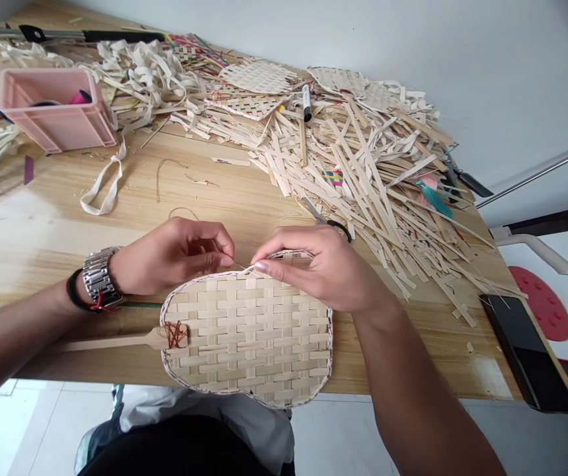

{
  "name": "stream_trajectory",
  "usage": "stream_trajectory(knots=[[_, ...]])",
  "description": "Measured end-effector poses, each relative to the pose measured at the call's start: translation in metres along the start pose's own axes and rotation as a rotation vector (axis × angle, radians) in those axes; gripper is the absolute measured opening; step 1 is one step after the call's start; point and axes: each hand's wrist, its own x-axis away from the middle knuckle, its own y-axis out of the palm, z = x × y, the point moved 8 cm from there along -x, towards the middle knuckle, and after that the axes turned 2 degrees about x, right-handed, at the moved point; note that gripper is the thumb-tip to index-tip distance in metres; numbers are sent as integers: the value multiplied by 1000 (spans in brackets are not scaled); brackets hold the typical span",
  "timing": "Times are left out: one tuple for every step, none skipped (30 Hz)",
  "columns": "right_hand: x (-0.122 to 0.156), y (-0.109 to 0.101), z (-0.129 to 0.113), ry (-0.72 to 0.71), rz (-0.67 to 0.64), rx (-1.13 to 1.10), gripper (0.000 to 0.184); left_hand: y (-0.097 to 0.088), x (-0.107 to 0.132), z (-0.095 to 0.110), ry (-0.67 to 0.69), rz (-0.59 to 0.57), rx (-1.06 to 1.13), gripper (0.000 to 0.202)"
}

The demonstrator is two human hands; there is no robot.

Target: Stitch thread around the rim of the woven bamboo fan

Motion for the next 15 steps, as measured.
stream_trajectory(knots=[[0, 0, 0, 0, 2, 3, 10, 1, 0, 1, 10, -14, -19, 13], [0, 0, -1, 0, 5, 4, 10, 2, 0, 2, 22, -27, -40, 14], [0, -1, -1, 1, 10, 3, 9, 3, 0, 4, 36, -33, -65, 14], [0, -1, -2, 3, 14, 2, 9, 4, 0, 5, 50, -35, -86, 14], [-1, -1, -2, 2, 16, 0, 9, 4, 0, 7, 62, -35, -99, 14], [-1, -1, -3, -3, 13, -3, 9, 5, 1, 8, 70, -34, -102, 14], [0, -1, -5, -11, 7, -8, 9, 5, 1, 8, 74, -36, -96, 14], [0, -1, -6, -23, -1, -16, 8, 5, 1, 9, 75, -38, -86, 14], [0, 0, -7, -36, -11, -26, 9, 6, 1, 9, 73, -43, -74, 14], [0, 0, -8, -52, -22, -38, 9, 6, 1, 8, 69, -49, -63, 14], [0, 1, -9, -70, -30, -53, 9, 6, 1, 8, 67, -54, -54, 14], [0, 1, -10, -90, -35, -67, 10, 7, 1, 7, 65, -60, -44, 14], [0, 1, -10, -107, -35, -78, 10, 7, 1, 7, 64, -66, -34, 14], [0, 1, -11, -121, -31, -87, 10, 7, 1, 7, 66, -68, -22, 14], [0, 1, -11, -131, -23, -92, 10, 7, 1, 7, 67, -69, -11, 14]])
